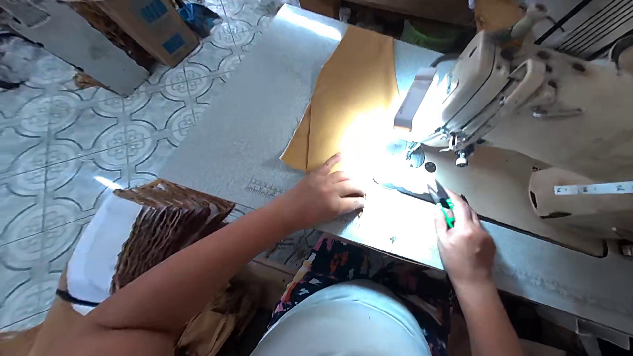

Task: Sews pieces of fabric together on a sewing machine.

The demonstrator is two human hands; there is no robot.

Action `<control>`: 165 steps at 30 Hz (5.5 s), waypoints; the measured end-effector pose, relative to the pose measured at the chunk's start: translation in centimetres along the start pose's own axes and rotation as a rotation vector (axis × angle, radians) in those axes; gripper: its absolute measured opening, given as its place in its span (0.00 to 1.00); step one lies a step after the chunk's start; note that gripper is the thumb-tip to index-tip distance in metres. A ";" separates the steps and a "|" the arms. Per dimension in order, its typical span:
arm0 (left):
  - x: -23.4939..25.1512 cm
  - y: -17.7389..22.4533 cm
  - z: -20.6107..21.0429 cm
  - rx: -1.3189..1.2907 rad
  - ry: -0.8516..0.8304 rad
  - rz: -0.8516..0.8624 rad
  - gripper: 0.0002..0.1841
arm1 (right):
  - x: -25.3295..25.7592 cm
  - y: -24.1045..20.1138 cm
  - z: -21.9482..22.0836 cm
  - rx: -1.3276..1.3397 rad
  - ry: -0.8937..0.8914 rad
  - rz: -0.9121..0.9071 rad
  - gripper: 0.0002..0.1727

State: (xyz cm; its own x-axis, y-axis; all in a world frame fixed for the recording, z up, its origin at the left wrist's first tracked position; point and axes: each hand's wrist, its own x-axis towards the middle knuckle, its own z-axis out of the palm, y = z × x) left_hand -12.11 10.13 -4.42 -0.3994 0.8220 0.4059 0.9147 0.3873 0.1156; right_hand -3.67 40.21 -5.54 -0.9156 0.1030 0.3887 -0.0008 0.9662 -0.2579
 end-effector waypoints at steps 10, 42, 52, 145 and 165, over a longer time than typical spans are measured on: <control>-0.8 4.0 -0.2 0.091 -0.029 0.060 0.16 | -0.8 0.5 0.0 -0.028 0.055 0.029 0.24; 1.6 5.0 -6.5 -0.574 0.139 -0.176 0.32 | -0.4 -9.8 -1.9 2.104 -0.761 0.800 0.18; -0.5 1.8 0.1 0.063 -0.280 -0.717 0.43 | -1.8 -6.2 -0.6 0.616 -0.237 0.103 0.21; 6.4 3.7 3.4 0.002 -0.248 -0.635 0.28 | -4.3 -9.1 -1.6 0.152 -0.279 -0.091 0.20; 5.2 3.7 3.8 -0.011 -0.130 -0.637 0.26 | -5.7 -6.2 -1.7 -0.003 -0.105 -0.099 0.21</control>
State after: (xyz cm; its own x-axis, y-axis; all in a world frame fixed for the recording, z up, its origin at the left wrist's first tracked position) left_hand -11.01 17.45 -5.27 -0.8676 0.4766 0.1420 0.4964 0.8120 0.3070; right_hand 2.27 34.06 -4.62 -0.9480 -0.0181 0.3178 -0.0924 0.9711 -0.2201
